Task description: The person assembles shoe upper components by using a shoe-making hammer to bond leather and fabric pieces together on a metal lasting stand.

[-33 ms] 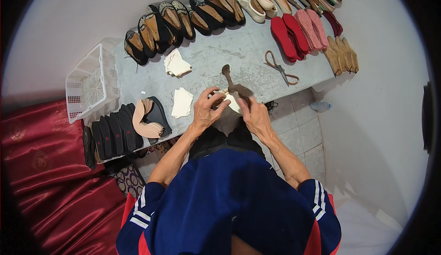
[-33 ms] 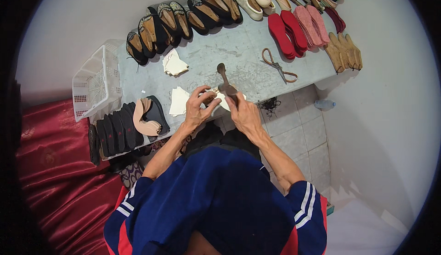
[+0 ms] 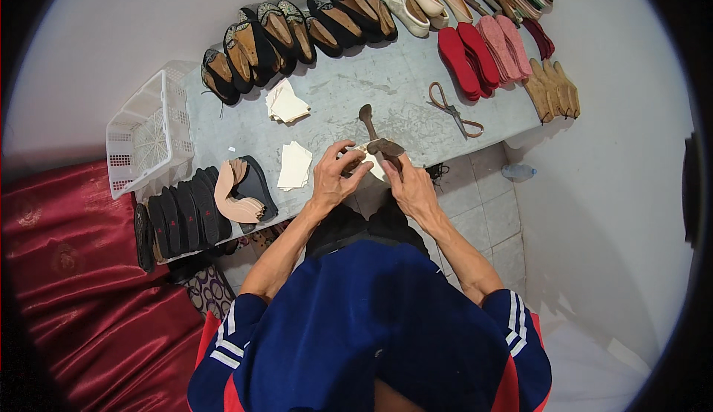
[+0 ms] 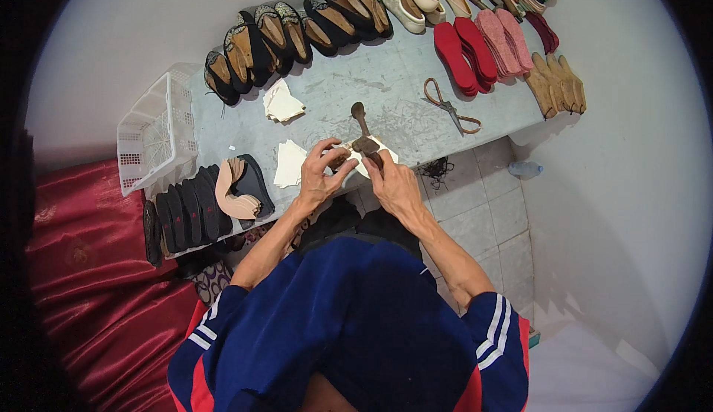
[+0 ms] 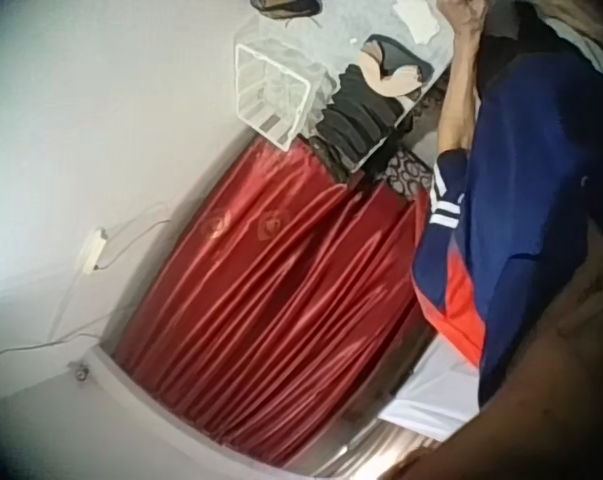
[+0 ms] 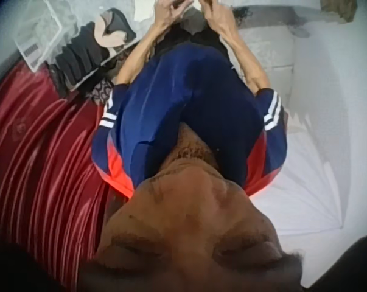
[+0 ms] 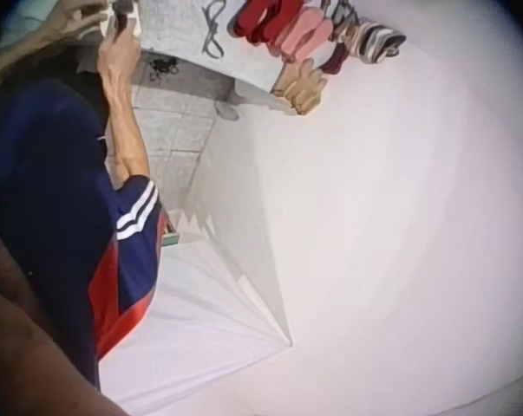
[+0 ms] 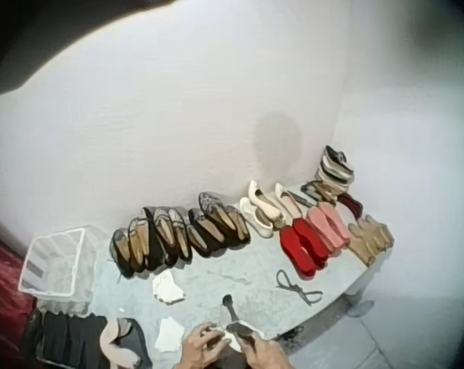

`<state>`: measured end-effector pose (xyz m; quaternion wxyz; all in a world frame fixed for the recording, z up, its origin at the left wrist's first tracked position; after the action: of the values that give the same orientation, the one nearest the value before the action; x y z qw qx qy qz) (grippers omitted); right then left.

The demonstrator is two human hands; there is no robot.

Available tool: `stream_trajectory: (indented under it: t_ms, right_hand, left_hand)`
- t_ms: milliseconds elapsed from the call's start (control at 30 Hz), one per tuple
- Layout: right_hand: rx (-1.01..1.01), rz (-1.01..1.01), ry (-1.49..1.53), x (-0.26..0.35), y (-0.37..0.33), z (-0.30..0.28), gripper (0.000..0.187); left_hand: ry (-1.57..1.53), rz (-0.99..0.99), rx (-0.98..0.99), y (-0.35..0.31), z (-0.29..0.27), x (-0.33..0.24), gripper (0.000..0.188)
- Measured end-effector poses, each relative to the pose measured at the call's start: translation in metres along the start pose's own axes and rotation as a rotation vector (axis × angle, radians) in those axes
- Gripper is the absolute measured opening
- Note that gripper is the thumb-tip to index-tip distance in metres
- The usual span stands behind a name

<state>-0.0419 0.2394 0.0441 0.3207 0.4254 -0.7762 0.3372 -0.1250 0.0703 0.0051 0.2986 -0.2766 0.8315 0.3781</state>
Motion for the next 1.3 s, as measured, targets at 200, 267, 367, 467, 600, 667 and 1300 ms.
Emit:
stream_trajectory:
  t_ms: [200,267,367,467,600,667,1300]
  right_hand:
    - [-0.009,-0.007,0.034,-0.003,-0.003,0.005,0.039]
    - [0.08,0.046,-0.05,-0.006,0.001,0.013,0.043]
    - [0.067,0.1,-0.005,-0.001,-0.006,0.008,0.043]
    - [0.02,0.038,-0.032,-0.011,0.0,0.017,0.037]
    - [0.027,0.026,-0.029,-0.01,0.002,0.015,0.037]
    - [0.086,0.105,-0.059,-0.014,0.002,0.017,0.042]
    - [0.072,-0.072,-0.09,0.009,-0.003,0.014,0.034]
  left_hand:
    - [-0.034,-0.053,-0.011,-0.004,0.003,0.007,0.028]
    - [-0.044,-0.05,-0.009,-0.004,0.003,0.008,0.028]
    - [-0.047,-0.045,-0.014,-0.003,0.002,0.006,0.029]
    - [-0.056,-0.049,-0.059,-0.005,-0.001,0.003,0.031]
    - [-0.013,-0.016,-0.1,-0.01,-0.005,0.004,0.032]
    - [0.023,0.003,-0.076,-0.011,-0.003,0.006,0.032]
    - [-0.044,0.004,-0.114,-0.015,-0.003,0.011,0.029]
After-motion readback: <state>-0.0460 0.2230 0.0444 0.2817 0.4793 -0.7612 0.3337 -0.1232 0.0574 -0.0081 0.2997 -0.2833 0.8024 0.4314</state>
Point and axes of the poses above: each hand's wrist, its own y-axis towards the middle knuckle, its own z-axis out of the palm, x = y × z, the point moved 9 cm from there along y, towards the middle knuckle, and after that the axes turned 15 degrees about z, right-handed, at the moved point
